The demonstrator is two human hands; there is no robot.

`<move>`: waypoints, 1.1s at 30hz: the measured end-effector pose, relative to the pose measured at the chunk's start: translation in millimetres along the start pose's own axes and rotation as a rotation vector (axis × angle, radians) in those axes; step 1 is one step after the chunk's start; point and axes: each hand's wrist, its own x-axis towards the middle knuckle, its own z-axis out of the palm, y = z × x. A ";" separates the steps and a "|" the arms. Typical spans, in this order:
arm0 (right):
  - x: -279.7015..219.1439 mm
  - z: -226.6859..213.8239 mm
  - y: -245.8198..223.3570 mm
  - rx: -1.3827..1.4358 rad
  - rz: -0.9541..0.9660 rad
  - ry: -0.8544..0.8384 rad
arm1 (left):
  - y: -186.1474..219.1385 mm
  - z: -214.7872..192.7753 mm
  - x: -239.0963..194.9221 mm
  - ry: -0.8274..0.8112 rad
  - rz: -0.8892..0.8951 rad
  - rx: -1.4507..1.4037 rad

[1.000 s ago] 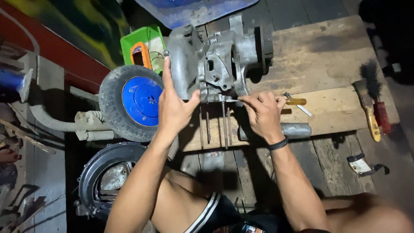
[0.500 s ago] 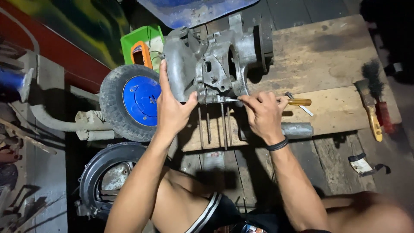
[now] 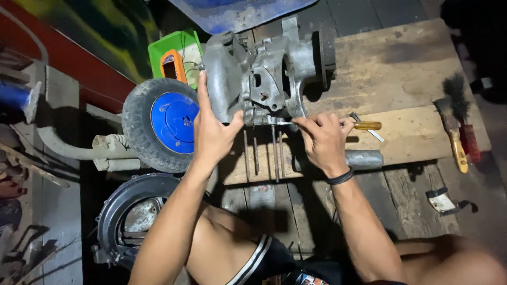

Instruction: Cleaning and scraping residue from a motorcycle engine casing using hand tools.

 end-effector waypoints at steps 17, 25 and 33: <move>-15.1 29.6 -0.8 0.299 0.161 -0.020 | 0.6 -3.2 0.4 0.021 -0.035 0.012; -13.4 28.7 5.3 0.232 0.152 -0.008 | 1.7 -1.6 -0.7 0.010 -0.026 -0.011; -10.9 27.8 6.9 0.236 0.160 -0.031 | 2.9 0.2 0.5 0.008 0.008 -0.018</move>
